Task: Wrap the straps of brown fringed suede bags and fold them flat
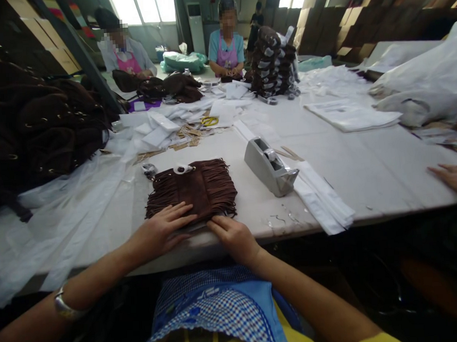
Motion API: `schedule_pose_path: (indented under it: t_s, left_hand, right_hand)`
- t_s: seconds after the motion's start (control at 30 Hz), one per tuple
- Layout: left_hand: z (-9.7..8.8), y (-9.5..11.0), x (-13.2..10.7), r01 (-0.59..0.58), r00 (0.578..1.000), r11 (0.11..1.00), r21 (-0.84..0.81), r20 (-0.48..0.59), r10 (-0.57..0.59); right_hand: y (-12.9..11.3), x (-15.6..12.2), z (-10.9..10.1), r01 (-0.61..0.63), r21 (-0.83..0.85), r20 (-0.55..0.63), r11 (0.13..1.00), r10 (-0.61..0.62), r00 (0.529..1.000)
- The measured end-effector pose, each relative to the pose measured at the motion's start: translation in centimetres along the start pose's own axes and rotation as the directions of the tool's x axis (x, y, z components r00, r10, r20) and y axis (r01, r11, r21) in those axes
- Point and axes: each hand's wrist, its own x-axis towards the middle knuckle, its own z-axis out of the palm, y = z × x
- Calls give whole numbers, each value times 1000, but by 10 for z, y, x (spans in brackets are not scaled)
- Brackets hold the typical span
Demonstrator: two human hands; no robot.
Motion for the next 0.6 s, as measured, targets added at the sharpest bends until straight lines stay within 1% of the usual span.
schedule_pose_path:
  t_s: [0.1, 0.2, 0.3, 0.37, 0.47, 0.53, 0.6]
  left_hand:
    - [21, 21, -6, 6, 985, 984, 180, -171, 25]
    - [37, 34, -11, 43, 956, 962, 268, -290, 38]
    - [45, 38, -14, 56, 942, 957, 286, -334, 44]
    - [47, 39, -14, 53, 940, 961, 270, -340, 43]
    - [50, 38, -14, 36, 931, 966, 256, -361, 61]
    - [56, 32, -14, 12, 913, 971, 240, -398, 87]
    - [65, 22, -13, -24, 900, 978, 205, -422, 110]
  right_hand:
    - [5, -7, -8, 79, 42, -89, 996, -75, 993]
    - [12, 1, -10, 153, 11, -69, 988, -152, 986]
    - [20, 14, -6, 192, 11, -34, 981, -192, 981]
    - [22, 20, -3, 183, 7, -38, 983, -183, 982]
    - [18, 23, -2, 162, -30, -26, 986, -163, 986]
    - [15, 24, -8, 166, -40, 20, 985, -165, 986]
    - [17, 24, -23, 176, 6, 36, 984, -177, 984]
